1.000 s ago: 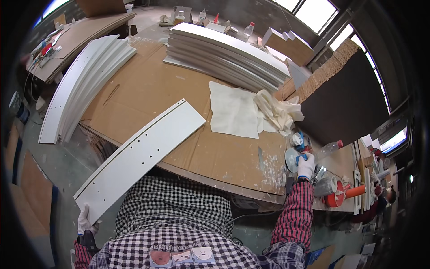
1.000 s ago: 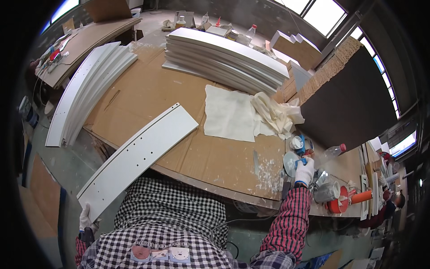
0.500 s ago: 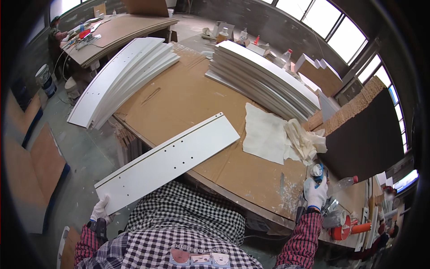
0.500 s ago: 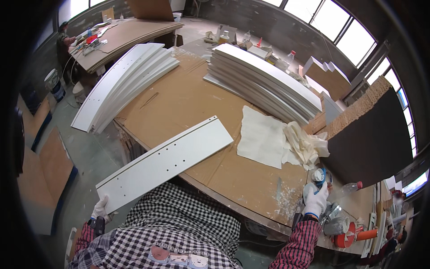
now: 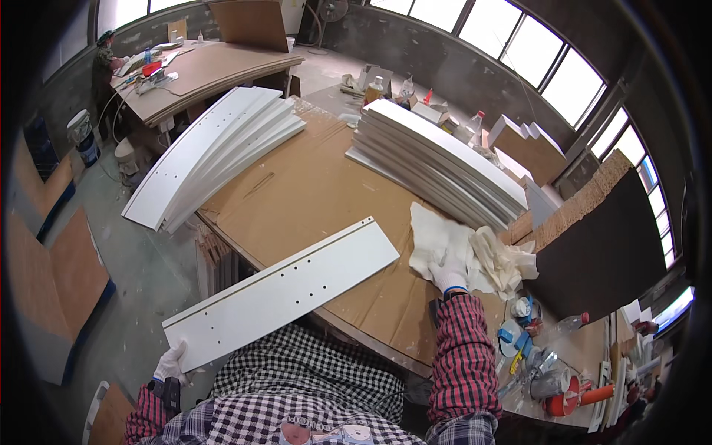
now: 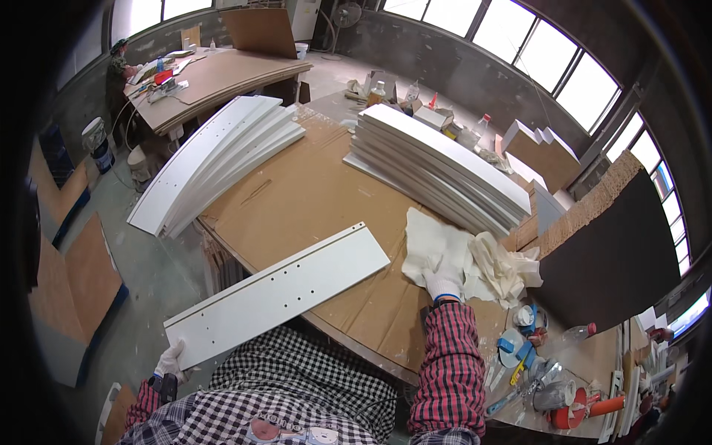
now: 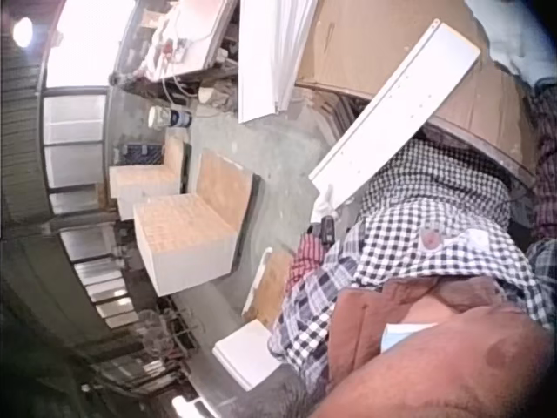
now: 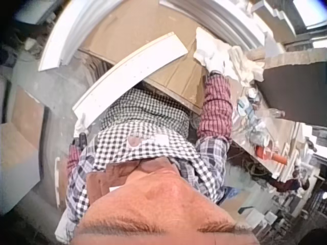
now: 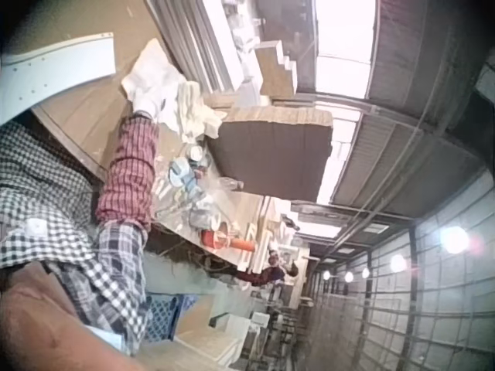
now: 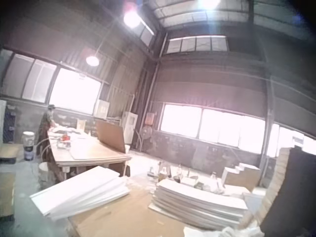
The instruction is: The person sands the edges of white rectangular wood panels using a blue sanding block. They handle the panels one at a time, flipping them over to sand different edges, and place finished pieces into a stack on the table.
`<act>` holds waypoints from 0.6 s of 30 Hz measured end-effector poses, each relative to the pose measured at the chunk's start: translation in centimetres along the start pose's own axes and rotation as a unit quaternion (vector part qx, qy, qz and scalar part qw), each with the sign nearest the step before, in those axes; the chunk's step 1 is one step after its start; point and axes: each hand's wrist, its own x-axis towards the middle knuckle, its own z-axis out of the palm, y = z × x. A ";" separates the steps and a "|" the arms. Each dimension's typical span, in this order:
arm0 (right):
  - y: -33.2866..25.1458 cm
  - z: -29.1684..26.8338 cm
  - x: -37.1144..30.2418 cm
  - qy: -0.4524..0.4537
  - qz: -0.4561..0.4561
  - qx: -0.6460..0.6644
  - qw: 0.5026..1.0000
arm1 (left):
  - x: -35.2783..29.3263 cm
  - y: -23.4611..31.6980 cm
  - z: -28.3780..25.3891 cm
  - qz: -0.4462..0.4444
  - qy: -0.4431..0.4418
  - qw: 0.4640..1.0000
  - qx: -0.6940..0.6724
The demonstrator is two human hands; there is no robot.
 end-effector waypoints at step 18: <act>-19.6 1.5 -19.7 -0.002 -0.582 0.119 0.804 | -1.0 -0.4 5.4 0.043 -0.084 0.992 0.081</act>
